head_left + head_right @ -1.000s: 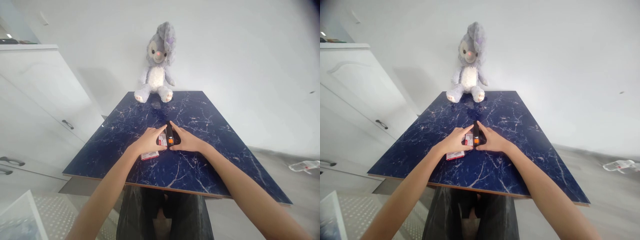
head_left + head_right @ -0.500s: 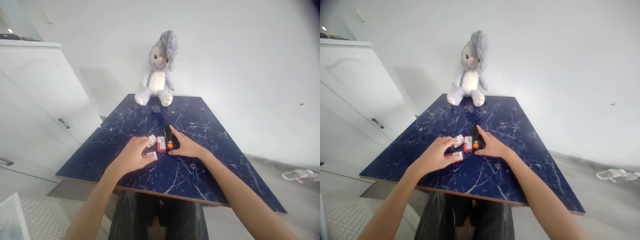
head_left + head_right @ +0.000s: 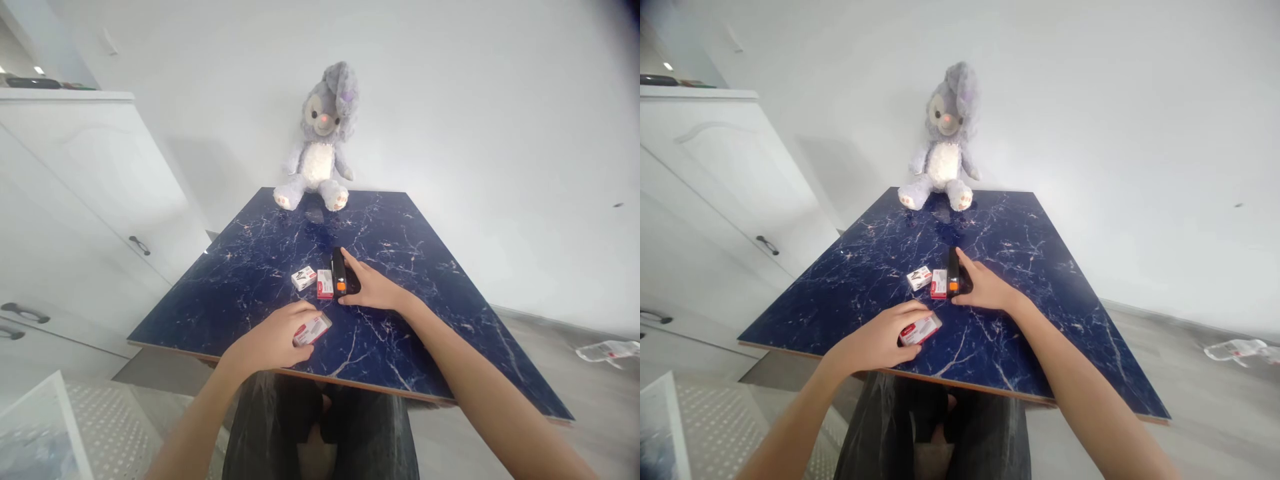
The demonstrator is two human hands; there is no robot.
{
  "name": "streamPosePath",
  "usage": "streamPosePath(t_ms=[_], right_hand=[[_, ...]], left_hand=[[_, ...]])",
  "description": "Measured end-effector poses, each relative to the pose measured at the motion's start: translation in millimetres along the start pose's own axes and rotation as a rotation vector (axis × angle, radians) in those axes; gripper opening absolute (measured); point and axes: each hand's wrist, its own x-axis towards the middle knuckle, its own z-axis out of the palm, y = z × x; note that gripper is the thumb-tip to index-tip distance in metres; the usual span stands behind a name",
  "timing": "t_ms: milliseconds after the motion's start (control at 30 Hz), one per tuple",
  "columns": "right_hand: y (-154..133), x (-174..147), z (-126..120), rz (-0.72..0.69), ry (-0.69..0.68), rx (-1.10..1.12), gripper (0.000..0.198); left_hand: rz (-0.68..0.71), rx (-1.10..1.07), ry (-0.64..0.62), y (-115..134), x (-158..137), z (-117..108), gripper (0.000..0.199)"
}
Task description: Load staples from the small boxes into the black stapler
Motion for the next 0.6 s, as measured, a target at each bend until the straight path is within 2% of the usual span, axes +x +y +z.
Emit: streamPosePath(t_ms=[100,200,267,333,433,600], right_hand=[[-2.9,-1.7,-6.2,-0.065,0.042,-0.001,0.117],[-12.3,-3.8,-12.6,-0.153,0.308,0.071,0.074],[-23.2,-5.3,-11.8,-0.148,0.447,0.174,0.044],[-36.4,-7.0,-5.0,-0.134,0.412,0.301,0.031],[-54.4,-9.9,11.2,-0.158,0.232,0.501,0.027],[-62.3,-11.0,25.5,-0.103,0.216,0.727,0.024]], left_hand=[[-0.050,0.029,0.153,-1.3,1.1,8.4,0.060],[-0.052,0.068,0.376,-7.1,4.3,16.5,0.058],[-0.008,0.103,0.518,-11.1,8.7,22.4,0.055],[0.058,0.133,0.624,-13.0,13.6,28.7,0.053],[0.127,0.150,0.678,-11.5,17.7,36.4,0.050],[0.163,0.119,0.736,-7.8,14.7,38.7,0.047]])
